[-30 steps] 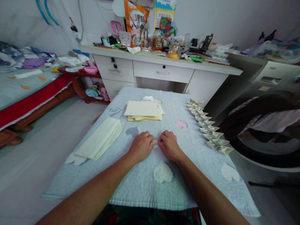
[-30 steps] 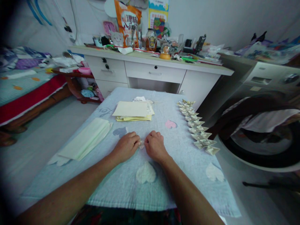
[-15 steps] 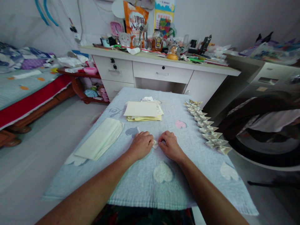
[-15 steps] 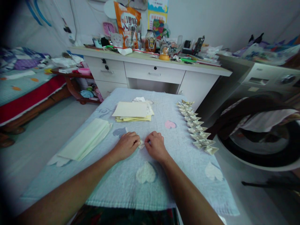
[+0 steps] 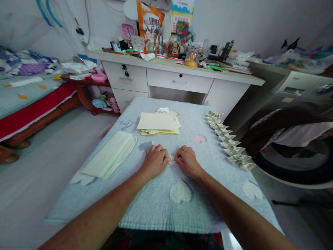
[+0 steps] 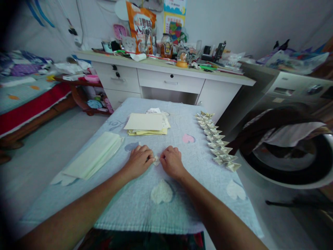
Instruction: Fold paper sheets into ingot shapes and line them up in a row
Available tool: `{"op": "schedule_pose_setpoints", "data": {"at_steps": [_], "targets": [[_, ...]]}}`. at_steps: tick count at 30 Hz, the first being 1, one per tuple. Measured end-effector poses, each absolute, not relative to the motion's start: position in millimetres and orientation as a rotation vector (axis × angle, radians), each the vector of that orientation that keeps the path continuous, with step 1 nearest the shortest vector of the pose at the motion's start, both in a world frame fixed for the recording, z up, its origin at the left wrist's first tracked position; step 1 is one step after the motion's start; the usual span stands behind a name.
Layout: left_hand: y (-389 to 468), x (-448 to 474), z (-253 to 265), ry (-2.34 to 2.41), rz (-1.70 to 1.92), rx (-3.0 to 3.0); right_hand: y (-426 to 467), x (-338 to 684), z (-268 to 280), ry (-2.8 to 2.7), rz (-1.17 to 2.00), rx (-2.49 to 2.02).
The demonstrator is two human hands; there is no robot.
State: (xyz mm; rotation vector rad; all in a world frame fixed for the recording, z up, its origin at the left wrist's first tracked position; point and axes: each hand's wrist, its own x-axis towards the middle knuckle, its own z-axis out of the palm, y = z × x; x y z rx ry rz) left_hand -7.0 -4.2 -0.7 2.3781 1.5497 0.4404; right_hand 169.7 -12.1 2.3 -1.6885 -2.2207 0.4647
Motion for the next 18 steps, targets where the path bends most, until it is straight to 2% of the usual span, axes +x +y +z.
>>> {"op": "schedule_pose_setpoints", "data": {"at_steps": [8, 18], "targets": [[-1.2, -6.3, 1.0, 1.568, 0.391, 2.350, 8.5, 177.8, 19.1, -2.440, 0.617, -1.658], [0.5, -8.5, -0.3, 1.543, 0.379, 2.367, 9.2, 168.6, 7.9, -2.309, 0.616, -1.555]]}}
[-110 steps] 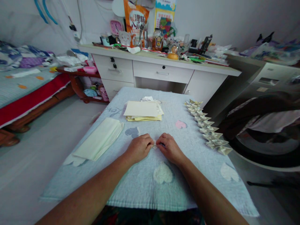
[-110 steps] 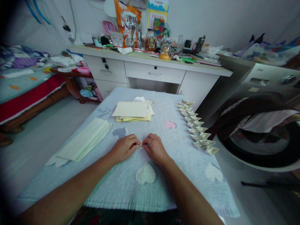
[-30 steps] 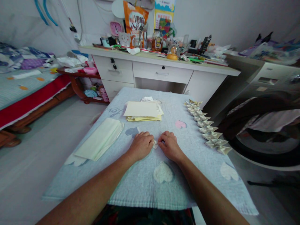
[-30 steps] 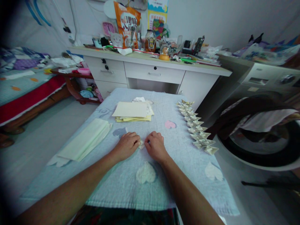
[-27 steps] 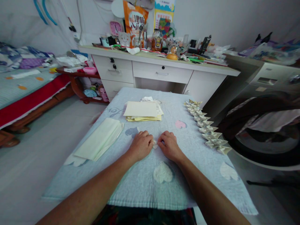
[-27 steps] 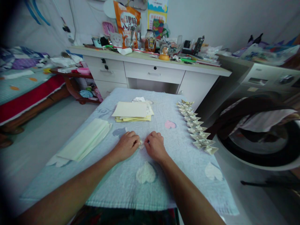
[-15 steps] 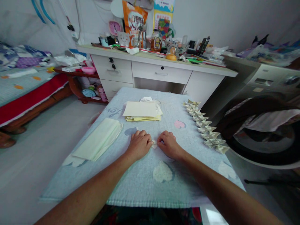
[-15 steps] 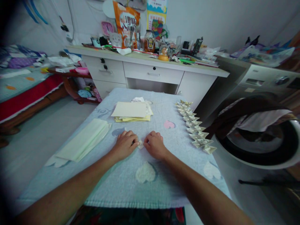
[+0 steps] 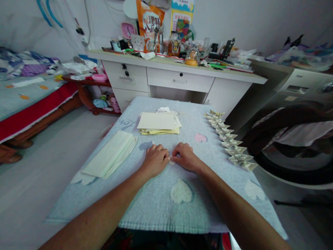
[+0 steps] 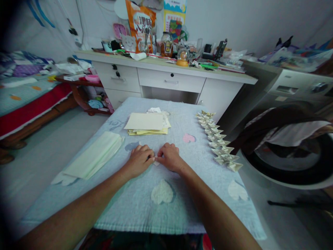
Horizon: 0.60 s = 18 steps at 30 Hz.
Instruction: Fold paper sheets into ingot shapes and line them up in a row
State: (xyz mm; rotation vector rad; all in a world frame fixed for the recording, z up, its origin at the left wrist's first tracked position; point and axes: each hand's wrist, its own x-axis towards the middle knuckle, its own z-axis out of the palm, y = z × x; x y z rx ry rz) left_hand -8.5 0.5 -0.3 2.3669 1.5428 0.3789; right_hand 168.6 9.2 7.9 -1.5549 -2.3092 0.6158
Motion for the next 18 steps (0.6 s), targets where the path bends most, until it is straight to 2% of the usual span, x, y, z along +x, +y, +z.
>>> {"op": "schedule_pose_setpoints", "data": {"at_steps": [18], "targets": [[4.2, -18.3, 1.4, 1.405, 0.427, 2.338, 8.5, 159.9, 9.1, -2.329, 0.537, -1.682]]}}
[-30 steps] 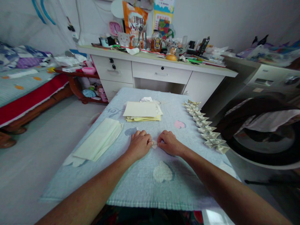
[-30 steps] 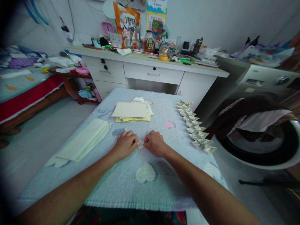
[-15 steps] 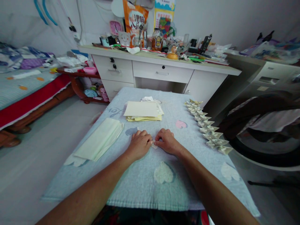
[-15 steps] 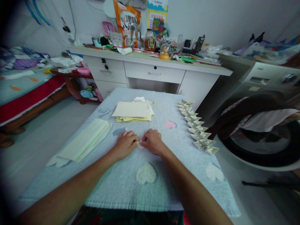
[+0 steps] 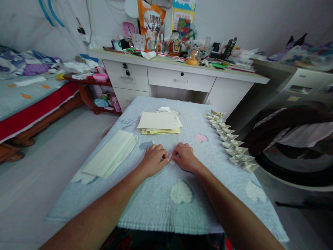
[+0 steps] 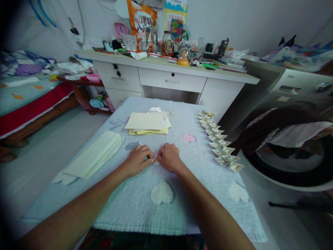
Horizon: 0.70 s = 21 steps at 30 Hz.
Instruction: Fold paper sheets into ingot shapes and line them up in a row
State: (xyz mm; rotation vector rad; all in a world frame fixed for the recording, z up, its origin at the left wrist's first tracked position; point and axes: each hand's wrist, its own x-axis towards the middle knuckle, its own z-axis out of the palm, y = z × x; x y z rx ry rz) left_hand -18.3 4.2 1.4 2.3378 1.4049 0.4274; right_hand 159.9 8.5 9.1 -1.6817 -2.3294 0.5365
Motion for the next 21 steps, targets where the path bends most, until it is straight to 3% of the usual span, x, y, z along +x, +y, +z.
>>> {"op": "schedule_pose_setpoints", "data": {"at_steps": [21], "targets": [[3.2, -10.2, 0.3, 1.550, 0.383, 2.255, 5.9, 168.9, 1.8, -2.325, 0.538, -1.557]]}}
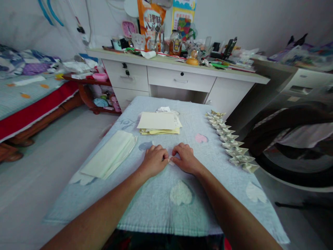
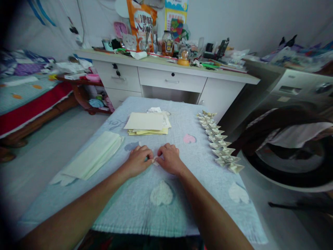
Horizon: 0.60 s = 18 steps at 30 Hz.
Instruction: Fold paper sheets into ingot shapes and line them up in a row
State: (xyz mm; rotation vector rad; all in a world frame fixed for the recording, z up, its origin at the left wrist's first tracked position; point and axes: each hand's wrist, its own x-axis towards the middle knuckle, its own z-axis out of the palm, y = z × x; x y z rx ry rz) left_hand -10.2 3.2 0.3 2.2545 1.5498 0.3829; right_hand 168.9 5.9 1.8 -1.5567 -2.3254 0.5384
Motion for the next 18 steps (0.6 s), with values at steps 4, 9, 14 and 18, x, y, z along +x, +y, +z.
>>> {"op": "schedule_pose_setpoints", "data": {"at_steps": [4, 9, 14, 18], "targets": [[-1.4, -11.8, -3.7, 1.563, 0.483, 2.274, 5.5, 174.7, 0.6, -2.337, 0.595, -1.481], [-3.1, -13.2, -4.5, 1.490, 0.547, 2.274, 5.1, 175.0, -0.2, -2.331, 0.591, -1.468], [-2.6, -13.2, -4.0, 1.478, 0.563, 2.238, 4.3, 174.2, -0.5, -2.317, 0.589, -1.461], [-2.4, -12.4, -5.8, 1.473, 0.591, 2.214, 3.7, 173.8, -0.5, -2.298, 0.595, -1.478]]}}
